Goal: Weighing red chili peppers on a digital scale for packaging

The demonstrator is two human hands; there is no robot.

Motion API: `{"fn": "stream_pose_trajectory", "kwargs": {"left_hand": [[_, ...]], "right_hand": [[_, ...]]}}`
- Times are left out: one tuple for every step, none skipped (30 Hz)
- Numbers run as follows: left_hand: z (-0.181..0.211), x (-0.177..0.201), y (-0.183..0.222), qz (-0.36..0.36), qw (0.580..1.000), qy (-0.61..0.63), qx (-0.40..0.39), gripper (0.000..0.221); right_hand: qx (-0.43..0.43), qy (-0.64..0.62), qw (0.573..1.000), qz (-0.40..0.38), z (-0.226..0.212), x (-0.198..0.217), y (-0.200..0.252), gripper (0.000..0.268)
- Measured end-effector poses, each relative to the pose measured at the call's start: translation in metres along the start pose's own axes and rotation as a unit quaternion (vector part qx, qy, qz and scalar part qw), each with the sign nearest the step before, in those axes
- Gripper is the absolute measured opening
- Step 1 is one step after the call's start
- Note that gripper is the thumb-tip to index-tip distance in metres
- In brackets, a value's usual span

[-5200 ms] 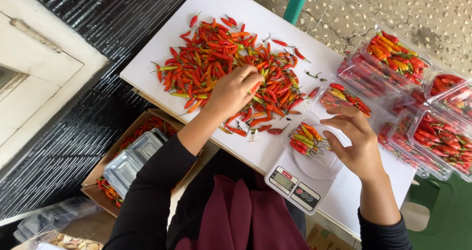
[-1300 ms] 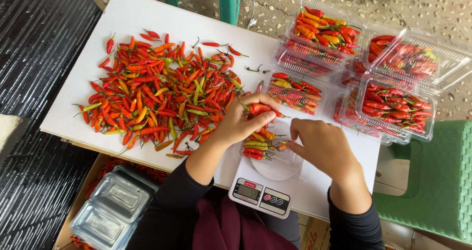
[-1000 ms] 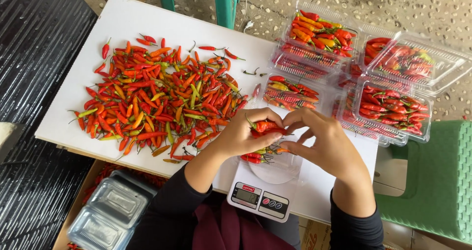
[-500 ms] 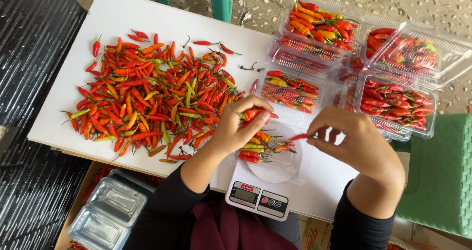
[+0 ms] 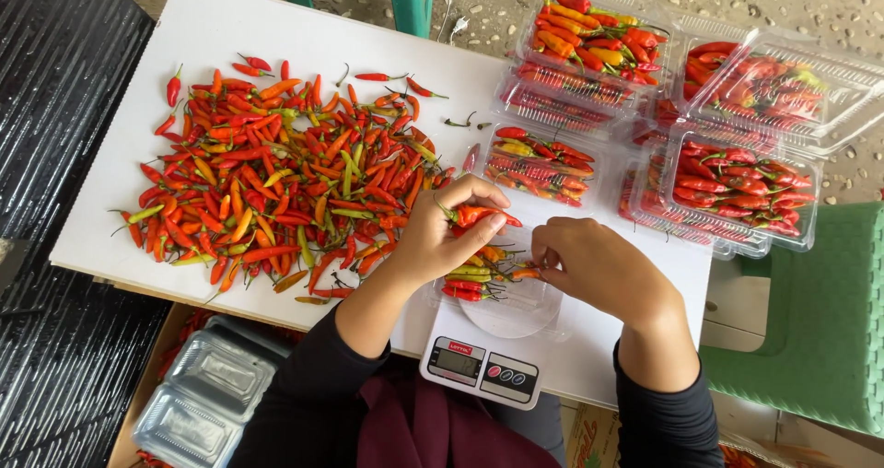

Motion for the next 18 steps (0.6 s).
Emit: {"fn": "stream_pose_trajectory", "kwargs": {"left_hand": [[0.0,0.0,0.001,0.0,1.0,0.0,0.001,0.011],[0.0,0.0,0.001,-0.001,1.0,-0.001,-0.002,0.011],[0.0,0.0,0.001,-0.003,1.0,-0.003,-0.006,0.011],[0.002,0.001,0.0,-0.003,1.0,-0.004,-0.006,0.011],[0.003,0.001,-0.001,-0.009,1.0,0.002,-0.006,0.011],[0.005,0.001,-0.002,-0.014,1.0,0.007,-0.005,0.011],[0.005,-0.001,-0.001,-0.014,1.0,0.008,-0.006,0.011],[0.005,-0.002,-0.001,-0.017,1.0,0.009,-0.008,0.01],[0.004,-0.003,0.0,-0.018,1.0,0.011,-0.01,0.01],[0.005,-0.003,0.001,-0.018,1.0,0.011,-0.01,0.01],[0.006,-0.005,0.001,-0.027,1.0,0.01,-0.008,0.01],[0.007,-0.006,0.001,-0.037,0.999,0.01,-0.005,0.011],[0.006,-0.005,0.002,-0.037,0.999,0.01,-0.006,0.011],[0.005,-0.006,0.003,-0.045,0.999,-0.003,-0.008,0.012],[0.004,-0.006,0.004,-0.054,0.998,-0.016,-0.01,0.013],[0.004,-0.006,0.005,-0.054,0.998,-0.016,-0.011,0.013],[0.003,-0.006,0.005,-0.055,0.998,-0.022,-0.007,0.014],[0.003,-0.006,0.006,-0.056,0.998,-0.028,-0.004,0.015]], "right_hand": [[0.001,0.0,1.0,-0.001,-0.001,-0.001,-0.001,0.01],[0.007,0.004,1.0,0.001,-0.002,-0.001,-0.001,0.013],[0.015,0.01,1.0,0.004,-0.004,-0.001,-0.003,0.017],[0.016,0.01,1.0,0.004,-0.004,0.001,0.0,0.017],[0.019,-0.009,1.0,0.006,-0.005,0.003,0.004,0.019],[0.022,-0.027,0.999,0.008,-0.005,0.005,0.007,0.021],[0.022,-0.027,0.999,0.008,-0.007,0.009,0.008,0.021],[0.034,-0.045,0.998,0.038,-0.01,0.015,0.009,0.018],[0.046,-0.063,0.995,0.068,-0.013,0.021,0.01,0.016],[0.046,-0.063,0.995,0.068,-0.013,0.021,0.01,0.016],[0.083,-0.109,0.984,0.116,-0.015,0.026,0.01,0.023],[0.119,-0.154,0.967,0.162,-0.017,0.031,0.012,0.03],[0.119,-0.153,0.967,0.163,-0.021,0.03,0.011,0.03],[0.137,-0.176,0.96,0.169,-0.027,0.029,0.011,0.034],[0.154,-0.2,0.952,0.175,-0.032,0.028,0.012,0.037],[0.153,-0.199,0.952,0.176,-0.028,0.024,0.009,0.037],[0.154,-0.195,0.951,0.185,-0.025,0.021,0.006,0.033],[0.155,-0.191,0.95,0.195,-0.022,0.017,0.003,0.028]]}}
Point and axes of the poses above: each hand's wrist, its own y-axis away from the middle knuckle, its own x-axis out of the back of the hand, z = x × y, the point moved 4 cm from there along -y, towards the middle knuckle, and after that the axes turned 3 degrees about x, right-handed, at the moved point
